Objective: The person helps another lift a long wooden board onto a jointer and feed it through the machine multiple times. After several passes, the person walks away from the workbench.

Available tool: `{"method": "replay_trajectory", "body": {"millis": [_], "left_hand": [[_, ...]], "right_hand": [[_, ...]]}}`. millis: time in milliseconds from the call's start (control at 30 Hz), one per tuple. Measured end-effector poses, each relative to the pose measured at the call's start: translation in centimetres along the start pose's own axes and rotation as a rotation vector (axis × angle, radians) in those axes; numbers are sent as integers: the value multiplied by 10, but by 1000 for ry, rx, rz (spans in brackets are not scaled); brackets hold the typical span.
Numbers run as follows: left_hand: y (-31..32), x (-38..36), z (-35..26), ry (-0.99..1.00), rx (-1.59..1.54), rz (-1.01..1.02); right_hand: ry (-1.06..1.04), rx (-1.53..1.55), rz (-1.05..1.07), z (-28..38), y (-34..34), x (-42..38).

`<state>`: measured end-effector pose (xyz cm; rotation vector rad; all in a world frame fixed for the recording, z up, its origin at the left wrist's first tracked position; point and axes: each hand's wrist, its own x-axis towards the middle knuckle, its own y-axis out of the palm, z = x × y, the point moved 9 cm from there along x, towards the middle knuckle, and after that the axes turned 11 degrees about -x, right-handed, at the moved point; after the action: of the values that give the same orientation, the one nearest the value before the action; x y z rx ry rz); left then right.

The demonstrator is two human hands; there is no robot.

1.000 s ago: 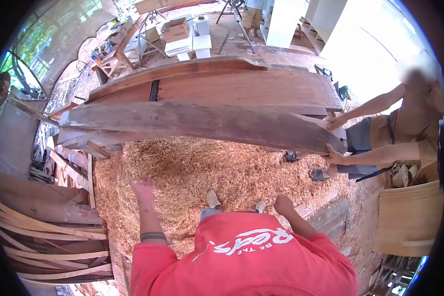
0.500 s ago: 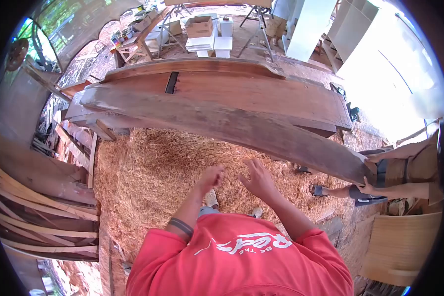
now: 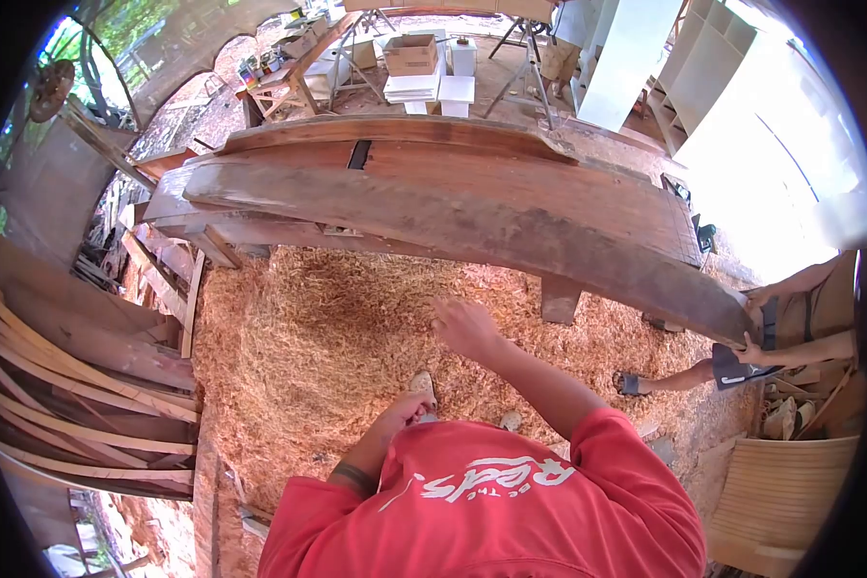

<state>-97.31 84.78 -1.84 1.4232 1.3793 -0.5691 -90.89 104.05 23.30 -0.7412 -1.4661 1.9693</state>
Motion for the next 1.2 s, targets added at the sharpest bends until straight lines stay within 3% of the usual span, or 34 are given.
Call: {"method": "replay_trajectory", "body": {"millis": [100, 233, 300, 367, 433, 500, 567, 633, 733, 767, 833, 900, 967, 1000, 1033, 1067, 1100, 1167, 1200], "left_hand": [[-32, -5, -19, 110, -298, -54], [-68, -41, -74, 333, -533, -275], [-98, -35, -94, 379, -675, -241], [-121, -40, -117, 460, -757, -272], [-135, -63, -147, 576, -776, -371], [-147, -76, -170, 644, -912, -383], [-154, -81, -188, 697, -1030, -397], [-155, -78, -203, 733, -1127, -413], [-120, -44, -220, 754, -1125, -184], [-94, -36, -220, 664, -972, -187], [-40, -8, -210, 539, -703, -31], [22, 17, -188, 436, -535, 192], [85, 9, -163, 374, -263, 233], [108, 27, -156, 638, 251, 263], [130, 31, -136, 745, 519, 327], [152, 33, -114, 879, 765, 378], [172, 16, -99, 879, 750, 478], [166, 13, -60, 204, 446, 325], [161, 19, -48, 196, 552, 358]], "right_hand": [[9, -131, 35, -39, 47, -6], [312, -135, 159, -111, 91, -51], [366, -104, 65, -149, 115, -93], [543, -76, 108, -180, 128, -143], [775, -41, 390, -199, 142, -204], [819, -127, 349, -232, 196, -270], [847, 22, 546, -201, 166, -299], [891, 23, 396, -199, 167, -320], [878, 71, 279, -196, 165, -321], [851, 86, 202, -196, 160, -311], [769, 44, 54, -179, 120, -263], [586, -15, -226, -144, 54, -202], [519, 133, -221, -121, 18, -152], [450, 128, -269, -103, -7, -131], [378, 123, -316, -86, -26, -113], [306, 107, -363, -71, -37, -96], [232, 89, -408, -57, -46, -84], [139, 67, -407, -37, -45, -62], [92, 54, -406, -31, -42, -57]]}}
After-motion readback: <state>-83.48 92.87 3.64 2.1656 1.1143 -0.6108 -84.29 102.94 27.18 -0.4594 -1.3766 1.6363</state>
